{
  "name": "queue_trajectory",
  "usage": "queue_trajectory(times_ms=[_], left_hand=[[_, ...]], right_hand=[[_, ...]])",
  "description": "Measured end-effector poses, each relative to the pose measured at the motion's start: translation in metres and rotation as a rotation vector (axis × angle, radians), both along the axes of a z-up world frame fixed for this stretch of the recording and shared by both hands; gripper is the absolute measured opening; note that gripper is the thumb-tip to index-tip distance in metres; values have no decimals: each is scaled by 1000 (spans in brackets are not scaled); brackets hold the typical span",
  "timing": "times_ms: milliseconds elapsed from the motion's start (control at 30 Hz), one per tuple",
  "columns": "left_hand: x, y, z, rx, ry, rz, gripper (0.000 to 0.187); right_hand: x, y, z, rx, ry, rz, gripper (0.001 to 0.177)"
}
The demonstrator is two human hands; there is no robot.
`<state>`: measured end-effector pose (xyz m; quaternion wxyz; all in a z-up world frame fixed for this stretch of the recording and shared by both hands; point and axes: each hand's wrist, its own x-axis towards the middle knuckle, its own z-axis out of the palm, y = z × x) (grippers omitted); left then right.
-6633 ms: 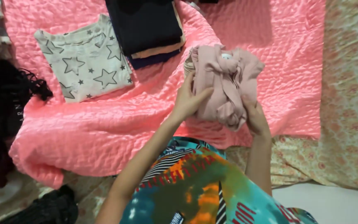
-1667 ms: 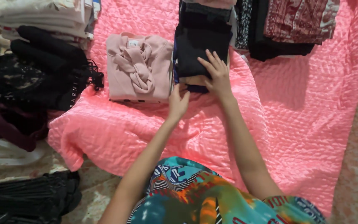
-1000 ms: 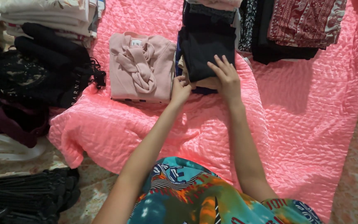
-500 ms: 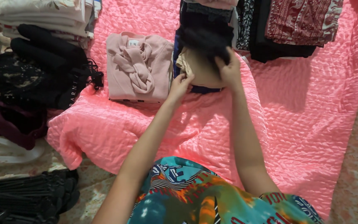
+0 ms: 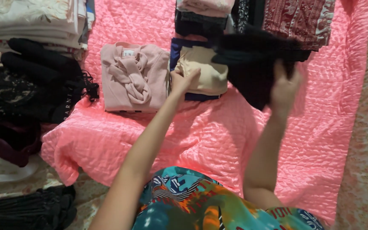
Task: Folding various pieces of clothing and organizing them into neat stacks on a bed.
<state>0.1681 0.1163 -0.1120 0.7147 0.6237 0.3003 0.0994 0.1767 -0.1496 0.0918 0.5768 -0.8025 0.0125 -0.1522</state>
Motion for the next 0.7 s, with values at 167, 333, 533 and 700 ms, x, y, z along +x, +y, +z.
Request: queue_trajectory(times_ms=[167,333,533,700], left_hand=[[7,4,44,-246,3,-139,59],[9,-14,80,-222,189,-80,57],[17,-32,83,-14,58,66,77],[27,-30,81,-487,121,-141,57]], right_hand=[[-57,-71,49,-157,186,-67,33],[-110,-115,61,-298,271,-145,33],[-145,-118,56,-295,341,-258,29],[-153,-122,46,-199,384,-281,28]])
